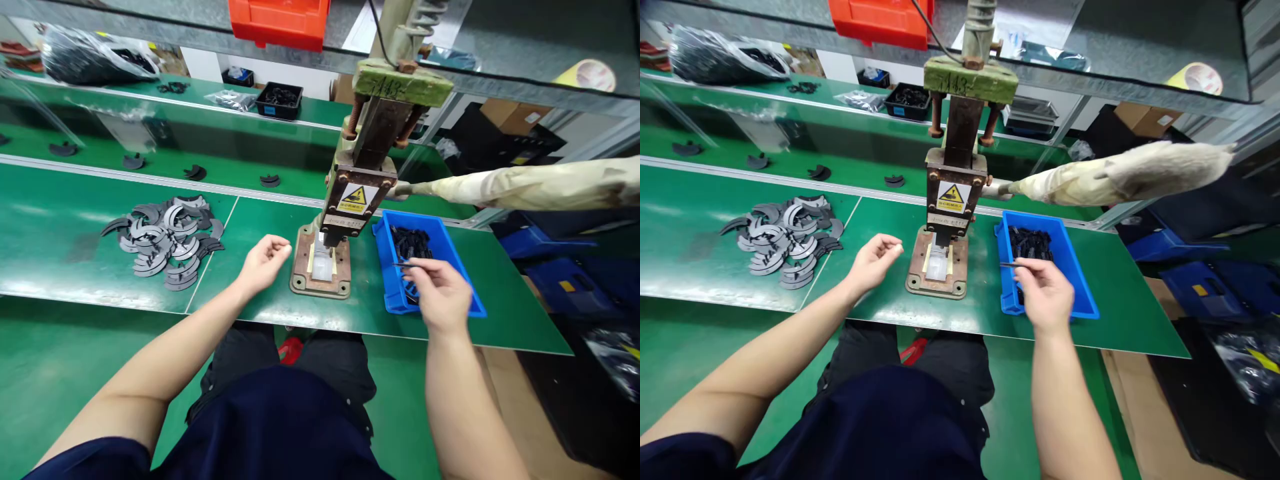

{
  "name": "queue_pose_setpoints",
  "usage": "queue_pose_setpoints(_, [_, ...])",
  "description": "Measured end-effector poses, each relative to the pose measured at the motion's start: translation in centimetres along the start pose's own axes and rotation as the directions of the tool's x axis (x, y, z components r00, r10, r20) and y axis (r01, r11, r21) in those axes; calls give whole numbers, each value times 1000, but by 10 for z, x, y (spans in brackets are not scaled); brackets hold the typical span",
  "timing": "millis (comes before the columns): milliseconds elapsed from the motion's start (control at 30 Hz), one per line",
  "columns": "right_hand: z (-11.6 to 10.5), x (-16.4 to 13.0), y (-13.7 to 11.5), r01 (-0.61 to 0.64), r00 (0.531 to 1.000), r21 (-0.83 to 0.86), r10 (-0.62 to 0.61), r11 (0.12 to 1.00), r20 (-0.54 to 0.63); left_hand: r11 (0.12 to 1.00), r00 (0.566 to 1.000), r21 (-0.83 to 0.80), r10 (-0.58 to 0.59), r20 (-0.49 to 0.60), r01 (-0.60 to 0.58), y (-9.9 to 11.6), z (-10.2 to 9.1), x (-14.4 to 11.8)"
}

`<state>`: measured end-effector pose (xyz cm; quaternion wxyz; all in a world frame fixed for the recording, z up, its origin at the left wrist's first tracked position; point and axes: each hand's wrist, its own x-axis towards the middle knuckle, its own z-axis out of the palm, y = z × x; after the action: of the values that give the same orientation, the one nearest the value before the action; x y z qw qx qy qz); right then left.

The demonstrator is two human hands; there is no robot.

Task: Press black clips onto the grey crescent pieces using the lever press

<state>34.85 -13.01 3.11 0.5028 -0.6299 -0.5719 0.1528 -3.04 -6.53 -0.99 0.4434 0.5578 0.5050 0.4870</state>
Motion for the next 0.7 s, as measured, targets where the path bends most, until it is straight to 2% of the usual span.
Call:
queue_pose_setpoints(67, [32,-23,-16,27,998,145,-35,989,48,994,984,31,103,148,-108,19,16,-22])
queue_pose_setpoints(167, [73,-52,-36,41,989,306,-82,951,123,968,911,48,214,352,-246,42,32,-48])
queue_pose_setpoints(267, [97,-71,-45,38,980,396,-110,917,163,954,862,34,252,440,-297,51,36,-60])
queue_pose_setpoints(400, [108,-81,-46,27,977,443,-117,896,178,959,864,40,234,446,-281,50,31,-66])
queue_pose_setpoints(600, [107,-85,-41,12,970,444,-119,896,213,967,871,59,195,451,-246,49,27,-70])
queue_pose_setpoints(700, [104,-83,-41,18,962,436,-134,900,237,992,875,-33,125,467,-124,48,29,-68])
